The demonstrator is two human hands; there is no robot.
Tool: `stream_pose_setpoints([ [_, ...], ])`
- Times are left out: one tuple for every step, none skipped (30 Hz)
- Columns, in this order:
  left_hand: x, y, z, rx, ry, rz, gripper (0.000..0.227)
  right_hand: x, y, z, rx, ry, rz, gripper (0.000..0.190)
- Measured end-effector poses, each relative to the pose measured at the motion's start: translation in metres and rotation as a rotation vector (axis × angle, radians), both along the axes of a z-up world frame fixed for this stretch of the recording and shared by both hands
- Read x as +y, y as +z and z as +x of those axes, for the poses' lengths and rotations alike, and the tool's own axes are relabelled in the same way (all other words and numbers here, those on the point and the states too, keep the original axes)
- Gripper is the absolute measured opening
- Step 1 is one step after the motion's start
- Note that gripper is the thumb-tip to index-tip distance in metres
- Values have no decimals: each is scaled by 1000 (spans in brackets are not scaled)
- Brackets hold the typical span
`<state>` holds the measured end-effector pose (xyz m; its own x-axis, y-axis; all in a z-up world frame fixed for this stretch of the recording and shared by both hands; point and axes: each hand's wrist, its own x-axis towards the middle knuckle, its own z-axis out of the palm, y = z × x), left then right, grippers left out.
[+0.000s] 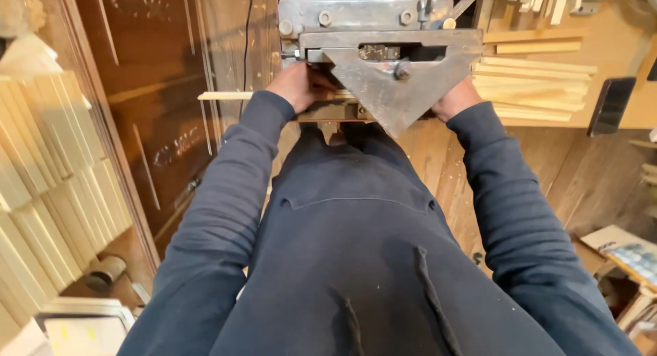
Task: Cutting wooden frame moulding using a miter chopper machine.
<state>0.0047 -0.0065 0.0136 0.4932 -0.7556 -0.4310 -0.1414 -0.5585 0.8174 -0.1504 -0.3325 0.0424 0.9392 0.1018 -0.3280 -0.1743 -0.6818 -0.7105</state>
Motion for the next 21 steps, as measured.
stream_pose_setpoints([
  [2,1,-4,2,18,8,23,-14,-13,-7,2,18,8,27],
  [1,1,-4,0,17,17,23,-30,-26,-11,-79,64,-116,23],
  [1,0,-4,-2,16,26,22,-46,-39,-15,-161,110,-239,22],
  [0,-3,-4,-3,34,30,22,-53,-43,-14,-166,128,-234,22],
  [1,-7,-5,-8,33,-1,24,-59,-48,-14,-103,98,-333,17],
  [4,-11,-7,-7,24,-28,26,-61,-52,-18,-34,60,-430,19],
  [3,-6,-4,-3,33,-21,26,-59,-45,-15,-32,70,-423,19],
  [2,-1,-5,70,59,-19,26,-55,-36,-18,-112,65,-367,19],
  [1,4,-5,142,85,-16,27,-52,-26,-21,-192,60,-310,22],
  [0,2,-5,135,79,-24,27,-49,-17,-18,-198,55,-319,22],
  [1,0,-4,42,22,-11,25,-45,-9,-14,-269,41,-310,24],
  [2,-3,-5,-48,-32,1,23,-41,0,-12,-338,31,-301,26],
  [-1,-8,-2,-53,-34,-7,23,-39,8,-15,-342,29,-310,26],
  [1,-12,-3,-47,-40,-19,21,-33,15,-21,-328,-34,-297,26],
  [3,-16,-5,-41,-46,-31,19,-27,21,-26,-315,-97,-284,26],
  [3,-14,-5,-42,-46,-33,19,-24,21,-34,-316,-97,-286,26],
  [3,-13,-5,-55,-34,-13,19,-21,21,-42,-283,-236,-221,18],
  [3,-11,-5,-66,-24,5,19,-18,22,-50,-249,-375,-156,10],
  [4,-10,-5,-66,-26,3,19,-8,22,-55,-249,-376,-158,10],
  [3,-9,-5,-81,-27,0,19,1,23,-60,-184,-462,-16,12],
  [3,-8,-5,-96,-29,-3,18,10,23,-66,-118,-544,127,15],
])
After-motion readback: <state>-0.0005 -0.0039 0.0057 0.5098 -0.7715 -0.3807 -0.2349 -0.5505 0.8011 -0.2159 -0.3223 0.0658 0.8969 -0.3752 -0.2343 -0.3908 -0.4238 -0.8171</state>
